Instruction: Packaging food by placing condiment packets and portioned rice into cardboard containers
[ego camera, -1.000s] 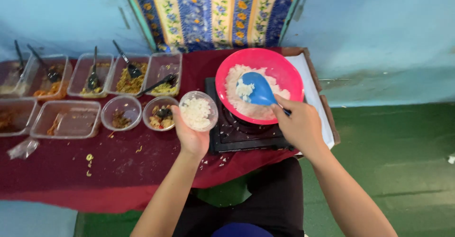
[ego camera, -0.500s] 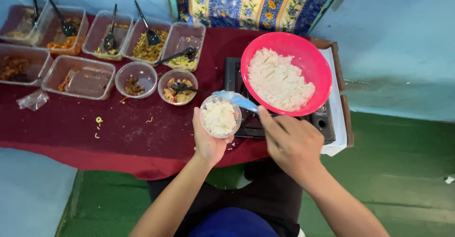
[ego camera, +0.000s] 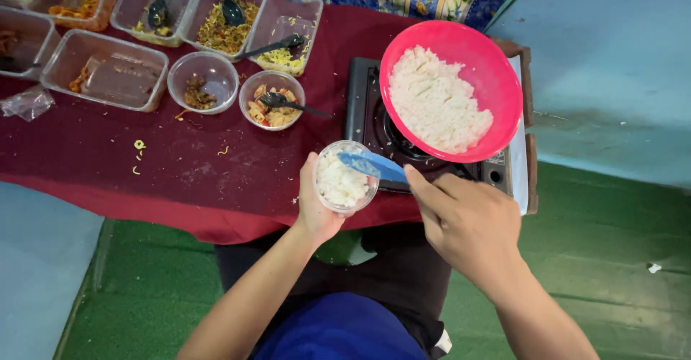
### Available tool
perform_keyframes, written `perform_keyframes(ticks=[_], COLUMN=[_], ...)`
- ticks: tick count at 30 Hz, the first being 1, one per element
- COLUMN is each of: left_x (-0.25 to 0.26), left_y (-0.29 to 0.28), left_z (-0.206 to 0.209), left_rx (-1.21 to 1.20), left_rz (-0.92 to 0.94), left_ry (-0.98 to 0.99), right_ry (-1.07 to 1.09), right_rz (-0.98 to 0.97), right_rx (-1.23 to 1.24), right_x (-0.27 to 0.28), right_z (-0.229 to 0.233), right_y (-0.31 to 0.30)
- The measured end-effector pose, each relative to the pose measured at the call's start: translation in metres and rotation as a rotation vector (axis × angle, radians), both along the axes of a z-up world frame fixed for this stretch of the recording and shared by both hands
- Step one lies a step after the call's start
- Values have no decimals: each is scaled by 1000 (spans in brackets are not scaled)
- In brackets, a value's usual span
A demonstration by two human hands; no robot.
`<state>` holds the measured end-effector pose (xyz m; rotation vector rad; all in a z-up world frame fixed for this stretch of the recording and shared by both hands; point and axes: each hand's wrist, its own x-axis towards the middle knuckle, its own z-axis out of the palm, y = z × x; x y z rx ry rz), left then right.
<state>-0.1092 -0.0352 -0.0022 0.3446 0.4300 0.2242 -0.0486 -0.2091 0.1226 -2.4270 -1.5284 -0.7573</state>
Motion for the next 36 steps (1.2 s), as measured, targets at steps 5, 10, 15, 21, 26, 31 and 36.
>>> perform_keyframes(ticks=[5,10,15,21,26,31,36], left_x=[2,0,-4,0,0,-3,4], left_y=[3,-5,8,1,1,1,-14], left_z=[-31,-43,-37,-13,-27,-4,-21], left_rx=[6,33,-7,250,153,305,183], left_rz=[62,131,139,397,423,368,373], left_ry=[-36,-49,-215,-335,-313,-432,-116], right_ry=[114,143,250,698,686,821,705], right_rz=[-17,-52,-366,-421,-415,-423,-398], right_rx=[47,58,-41,-302,-151,-239,-100], right_x=[1,1,-23,-35,-38,-43,-40], right_z=[-2,-3,13,-13,-18,-28,-53], right_y=[0,-4,-17,5,5,17,13])
